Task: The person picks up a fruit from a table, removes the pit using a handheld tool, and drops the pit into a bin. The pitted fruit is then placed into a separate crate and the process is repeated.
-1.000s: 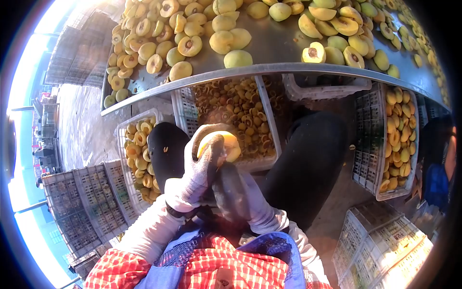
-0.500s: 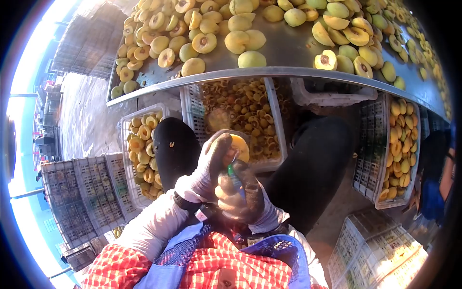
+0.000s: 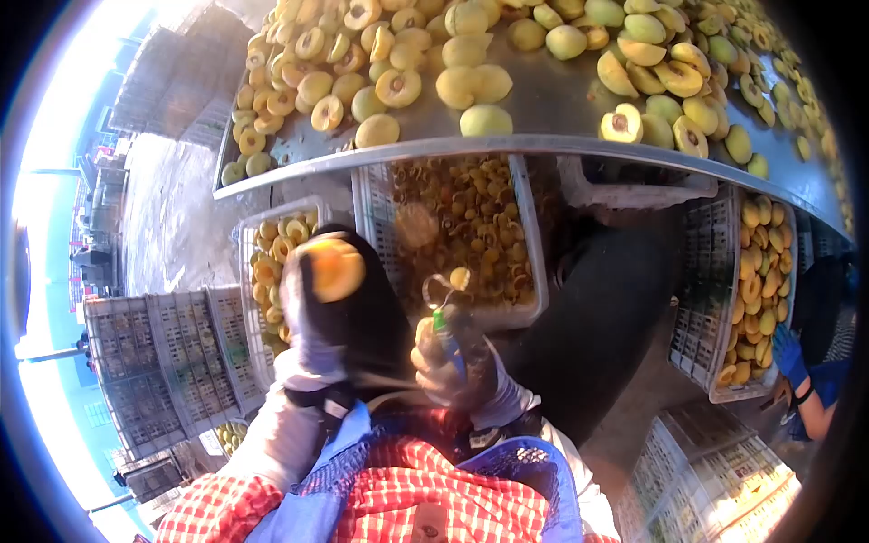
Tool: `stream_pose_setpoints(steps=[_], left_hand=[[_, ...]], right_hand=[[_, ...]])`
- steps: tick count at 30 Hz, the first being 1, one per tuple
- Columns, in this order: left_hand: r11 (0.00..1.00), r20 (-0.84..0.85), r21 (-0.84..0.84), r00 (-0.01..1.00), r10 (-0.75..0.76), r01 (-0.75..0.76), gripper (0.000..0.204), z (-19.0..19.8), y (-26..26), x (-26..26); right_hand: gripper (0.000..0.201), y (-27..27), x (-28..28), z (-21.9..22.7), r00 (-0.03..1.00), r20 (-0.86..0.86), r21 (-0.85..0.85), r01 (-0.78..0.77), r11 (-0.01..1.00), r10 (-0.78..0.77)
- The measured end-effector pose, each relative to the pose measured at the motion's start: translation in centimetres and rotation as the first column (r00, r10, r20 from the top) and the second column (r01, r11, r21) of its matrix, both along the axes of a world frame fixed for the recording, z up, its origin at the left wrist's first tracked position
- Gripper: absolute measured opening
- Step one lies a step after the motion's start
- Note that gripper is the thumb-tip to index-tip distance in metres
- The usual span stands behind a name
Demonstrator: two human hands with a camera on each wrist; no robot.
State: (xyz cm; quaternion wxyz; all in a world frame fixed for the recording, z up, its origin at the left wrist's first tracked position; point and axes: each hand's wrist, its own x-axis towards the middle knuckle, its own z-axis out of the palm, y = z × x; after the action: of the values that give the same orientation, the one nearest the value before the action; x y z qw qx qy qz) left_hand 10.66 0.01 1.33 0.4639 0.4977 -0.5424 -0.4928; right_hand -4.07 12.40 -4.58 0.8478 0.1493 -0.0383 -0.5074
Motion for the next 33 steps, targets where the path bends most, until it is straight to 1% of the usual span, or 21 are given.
stream_pose_setpoints(steps=[2,3,4,5,7,9,10,12,14,16,18,21,22,23,24,26,27,28,29,31,33], left_hand=[[0.979,0.217,-0.185,0.968,0.122,-0.082,0.029,-1.1,-3.9,7.0],[0.969,0.649,-0.243,0.751,0.121,0.054,0.036,0.0,-5.5,9.7],[0.972,0.941,-0.208,0.294,0.168,0.111,0.041,-1.4,-7.4,13.0],[0.991,0.995,-0.076,0.074,0.068,0.107,0.040,-0.8,-8.1,12.9],[0.839,0.873,-0.423,0.401,0.277,0.342,0.039,0.3,-9.8,7.3],[0.867,0.801,-0.425,0.554,0.226,0.261,0.038,1.5,-11.3,-0.6],[0.768,0.816,-0.487,0.530,0.231,0.415,0.038,0.6,-13.4,-2.5],[0.913,0.998,-0.059,0.025,0.054,0.405,0.048,0.5,-16.7,-7.8],[0.926,0.963,0.230,-0.210,-0.172,0.300,0.064,-0.4,-19.9,-11.3],[0.888,0.924,0.327,-0.306,-0.229,0.324,0.072,-0.2,-21.3,-12.7],[0.851,0.934,0.334,-0.261,-0.243,0.406,0.073,-0.7,-22.0,-11.6],[0.888,0.952,0.294,-0.024,-0.305,0.354,0.070,-0.8,-21.9,-9.2],[0.881,0.913,0.190,0.252,-0.321,0.434,0.064,-2.3,-22.5,-6.7],[0.864,0.643,0.246,0.592,-0.485,0.440,0.059,-2.2,-21.9,-5.7],[0.858,0.357,0.189,0.780,-0.514,0.478,0.059,-2.2,-20.5,-5.2],[0.867,-0.097,0.151,0.880,-0.465,0.475,0.061,-0.6,-15.5,-5.8],[0.873,-0.214,0.181,0.885,-0.414,0.452,0.062,1.0,-12.0,-7.2],[0.844,-0.262,0.220,0.863,-0.432,0.489,0.062,0.9,-9.4,-7.4],[0.810,-0.312,0.254,0.837,-0.449,0.529,0.062,0.8,-7.1,-7.6],[0.760,-0.300,0.393,0.854,-0.426,0.517,0.059,0.5,-3.4,-8.0],[0.830,-0.329,0.421,0.914,-0.236,0.366,0.053,0.3,-1.5,-8.5]], right_hand=[[0.048,-0.3,-0.2,-0.4,0.999,0.043,0.010,-0.007,1.000,0.007],[0.048,-0.3,-0.4,-0.8,0.998,0.058,0.024,-0.024,0.999,0.023],[0.048,-0.6,-0.7,-0.6,0.999,0.031,0.060,-0.023,0.998,0.021],[0.048,-0.8,-0.9,-0.4,1.000,0.006,0.102,-0.023,0.995,0.022],[0.047,-1.4,-0.8,-0.9,0.999,-0.042,0.113,-0.031,0.993,0.036],[0.046,-1.9,-0.9,-1.1,0.997,-0.005,0.136,-0.074,0.988,0.075],[0.046,-1.9,-0.9,-1.1,0.994,-0.052,0.227,-0.079,0.971,0.093],[0.047,-1.7,-0.9,-1.3,0.982,-0.137,0.405,-0.062,0.912,0.128],[0.046,-1.7,-1.0,-1.9,0.986,-0.143,0.395,-0.016,0.918,0.079],[0.045,-1.8,-1.3,-2.3,0.978,-0.201,0.371,0.031,0.928,0.047],[0.045,-2.1,-1.5,-2.3,0.952,-0.304,0.329,0.067,0.942,0.038],[0.044,-2.5,-2.3,-2.7,0.988,-0.116,0.354,-0.058,0.933,0.105],[0.043,-2.7,-2.6,-2.1,0.965,-0.239,0.384,-0.010,0.923,0.110],[0.042,-3.0,-3.1,-0.5,0.926,-0.359,0.408,0.043,0.912,0.117],[0.041,-3.2,-3.2,0.3,0.873,-0.472,0.425,0.100,0.900,0.126],[0.037,-3.1,-2.5,0.2,0.444,-0.895,0.089,0.279,0.956,-0.046],[0.027,-3.3,-3.0,0.6,-0.143,-0.911,-0.399,0.060,0.915,-0.388],[0.029,-3.5,-3.5,1.1,-0.693,-0.459,-0.658,-0.156,0.737,-0.556],[0.026,-4.5,-3.7,4.0,-0.235,-0.851,-0.511,0.169,0.843,-0.469],[0.027,-4.8,-4.4,4.4,-0.751,-0.418,-0.650,-0.146,0.745,-0.511],[0.027,-3.9,-3.4,2.6,-0.764,-0.456,-0.647,-0.067,0.759,-0.457]])
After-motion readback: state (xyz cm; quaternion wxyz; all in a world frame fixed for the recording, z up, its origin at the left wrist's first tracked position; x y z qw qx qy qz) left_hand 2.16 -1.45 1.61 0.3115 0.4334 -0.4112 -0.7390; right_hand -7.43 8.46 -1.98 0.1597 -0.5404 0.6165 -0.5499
